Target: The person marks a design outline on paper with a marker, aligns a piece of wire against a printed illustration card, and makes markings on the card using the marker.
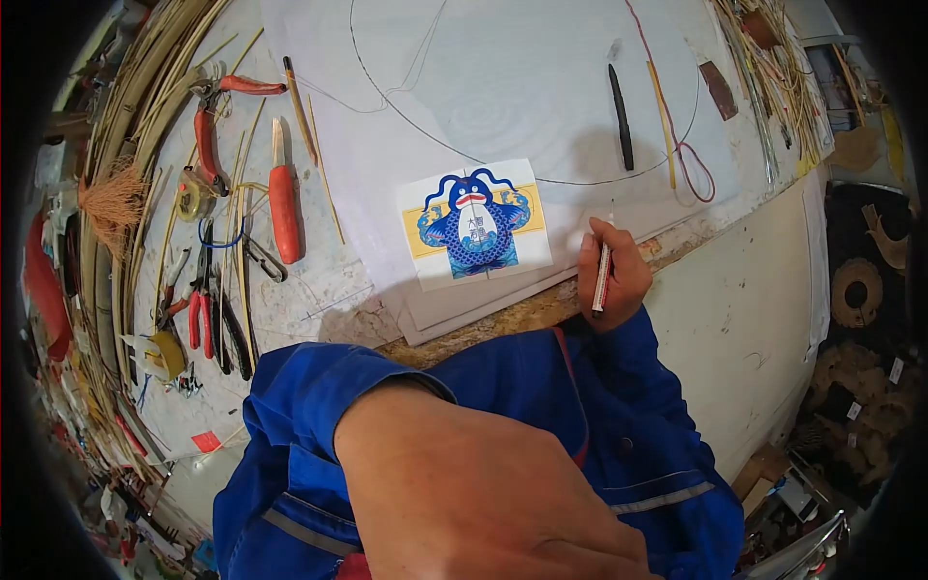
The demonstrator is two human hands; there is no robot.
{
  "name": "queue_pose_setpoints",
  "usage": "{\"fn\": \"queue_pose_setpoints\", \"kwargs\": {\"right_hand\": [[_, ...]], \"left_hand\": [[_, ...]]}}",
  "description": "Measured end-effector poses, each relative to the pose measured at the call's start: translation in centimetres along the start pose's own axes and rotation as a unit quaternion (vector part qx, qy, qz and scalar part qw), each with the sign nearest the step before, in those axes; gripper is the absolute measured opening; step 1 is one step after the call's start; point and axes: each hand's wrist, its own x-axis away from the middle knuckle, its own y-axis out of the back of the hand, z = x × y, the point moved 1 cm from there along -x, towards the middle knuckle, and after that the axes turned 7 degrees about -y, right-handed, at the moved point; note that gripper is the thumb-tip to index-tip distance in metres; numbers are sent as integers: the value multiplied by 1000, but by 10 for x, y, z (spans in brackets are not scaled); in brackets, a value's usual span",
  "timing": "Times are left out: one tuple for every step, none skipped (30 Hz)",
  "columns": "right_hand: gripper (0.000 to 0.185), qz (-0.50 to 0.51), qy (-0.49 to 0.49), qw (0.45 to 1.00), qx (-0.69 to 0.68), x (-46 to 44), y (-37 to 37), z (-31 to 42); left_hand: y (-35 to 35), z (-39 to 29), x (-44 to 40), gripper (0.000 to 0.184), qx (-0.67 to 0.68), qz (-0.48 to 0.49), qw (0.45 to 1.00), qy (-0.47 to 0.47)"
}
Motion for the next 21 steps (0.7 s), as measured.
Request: {"fn": "queue_pose_setpoints", "kwargs": {"right_hand": [[22, 1, -1, 1000, 0, 0, 0, 0], [22, 2, -1, 1000, -1, 0, 0, 1], [22, 2, -1, 1000, -1, 0, 1, 1], [22, 2, -3, 1000, -1, 0, 1, 2], [21, 3, -5, 1000, -2, 0, 2, 2], [21, 3, -6, 1000, -3, -1, 1, 2], [21, 3, -5, 1000, -6, -1, 0, 2], [21, 2, -1, 1000, -5, -1, 0, 2], [21, 2, 2, 1000, -5, -1, 0, 1], [21, 1, 5, 1000, -3, -1, 1, 1], [21, 2, 6, 1000, -4, 0, 1, 0], [21, 2, 5, 1000, -4, 0, 2, 0], [21, 3, 4, 1000, -4, -1, 1, 0], [21, 3, 3, 1000, -4, -1, 1, 0], [21, 3, 4, 1000, -5, 0, 1, 1], [21, 4, 2, 1000, -3, 1, 2, 1], [21, 5, 0, 1000, -1, 1, 2, 1], [22, 6, -1, 1000, 1, 0, 2, 1], [22, 6, 1, 1000, -1, -1, 1, 1], [22, 5, 1, 1000, 0, -1, 1, 1], [22, 5, -1, 1000, 0, 0, 1, 1]], "left_hand": [[-1, 1, 2, 97, -5, -2, 1000, -7], [-2, 3, 3, 97, -11, -4, 1000, -14], [-4, 5, 5, 99, -9, -8, 1000, -21], [-5, 6, 7, 100, -7, -13, 999, -29], [-5, 5, 6, 101, -8, -15, 999, -32], [-4, 5, 3, 102, -9, -17, 999, -35], [-2, 5, -1, 104, 5, -7, 999, -46], [-1, 4, -6, 105, 21, 2, 998, -57], [1, 3, -8, 106, 28, 6, 998, -63], [2, 1, -10, 107, 34, 10, 997, -68], [2, 0, -10, 108, 36, 15, 998, -58], [3, -2, -9, 110, 36, 21, 998, -48], [5, -4, -9, 111, 35, 24, 998, -42], [7, -7, -9, 112, 34, 27, 998, -36], [10, -10, -9, 114, 48, 43, 998, -3], [14, -13, -10, 116, 62, 60, 996, 30], [17, -15, -11, 117, 68, 69, 994, 47], [21, -18, -13, 118, 73, 78, 992, 63], [24, -20, -16, 119, 73, 90, 990, 74], [25, -23, -18, 120, 75, 101, 988, 84], [24, -22, -17, 121, 75, 105, 988, 90]]}}
